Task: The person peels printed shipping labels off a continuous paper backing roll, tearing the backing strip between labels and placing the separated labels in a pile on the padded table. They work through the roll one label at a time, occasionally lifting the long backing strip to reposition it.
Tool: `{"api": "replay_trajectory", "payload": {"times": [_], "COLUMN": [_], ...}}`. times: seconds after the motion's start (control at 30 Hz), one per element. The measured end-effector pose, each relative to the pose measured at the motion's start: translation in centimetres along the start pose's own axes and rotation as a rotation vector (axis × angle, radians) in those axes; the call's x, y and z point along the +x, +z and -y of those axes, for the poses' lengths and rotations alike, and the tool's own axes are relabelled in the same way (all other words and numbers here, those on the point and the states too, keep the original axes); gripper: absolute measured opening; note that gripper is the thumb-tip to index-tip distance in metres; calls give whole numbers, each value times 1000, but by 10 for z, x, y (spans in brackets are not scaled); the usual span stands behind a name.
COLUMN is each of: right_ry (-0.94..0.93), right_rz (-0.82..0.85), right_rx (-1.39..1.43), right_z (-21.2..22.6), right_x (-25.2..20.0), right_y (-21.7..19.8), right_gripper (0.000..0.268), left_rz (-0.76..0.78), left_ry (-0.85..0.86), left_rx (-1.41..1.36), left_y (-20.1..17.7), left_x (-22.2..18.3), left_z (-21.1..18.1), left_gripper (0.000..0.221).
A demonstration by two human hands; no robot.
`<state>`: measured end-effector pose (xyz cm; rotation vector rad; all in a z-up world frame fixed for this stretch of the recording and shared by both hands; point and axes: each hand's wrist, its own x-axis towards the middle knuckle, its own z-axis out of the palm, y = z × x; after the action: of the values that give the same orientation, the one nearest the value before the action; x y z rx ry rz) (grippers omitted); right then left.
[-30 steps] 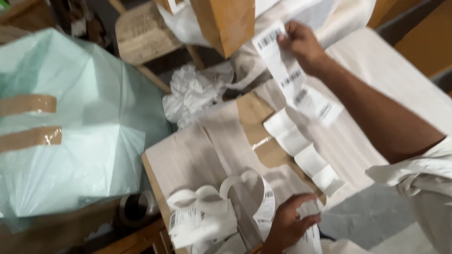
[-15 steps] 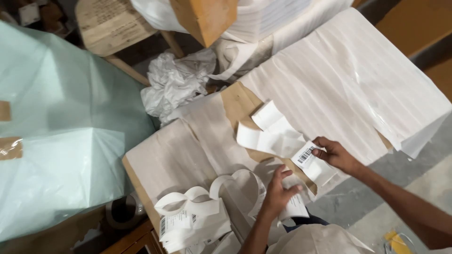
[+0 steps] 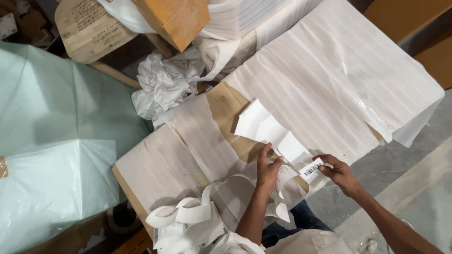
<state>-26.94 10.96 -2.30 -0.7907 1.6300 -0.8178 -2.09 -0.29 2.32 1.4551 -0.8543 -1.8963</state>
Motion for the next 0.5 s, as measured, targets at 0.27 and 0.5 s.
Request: {"api": "replay_trajectory", "payload": {"times": [0.27, 0.5], "right_ry": [-254, -460], "right_rz": [-24, -251], "right_rx": [-520, -740], "right_z": [11, 94], "right_x": [1, -39], "right_y": [-4, 29], "right_gripper": [41, 57], "left_rz": [-187, -362], "left_ry": [224, 422], "left_rx": [270, 366], "left_y": [1, 4], "left_x": [-26, -91], "left_z": [-1, -26], "left_gripper": [48, 36]}}
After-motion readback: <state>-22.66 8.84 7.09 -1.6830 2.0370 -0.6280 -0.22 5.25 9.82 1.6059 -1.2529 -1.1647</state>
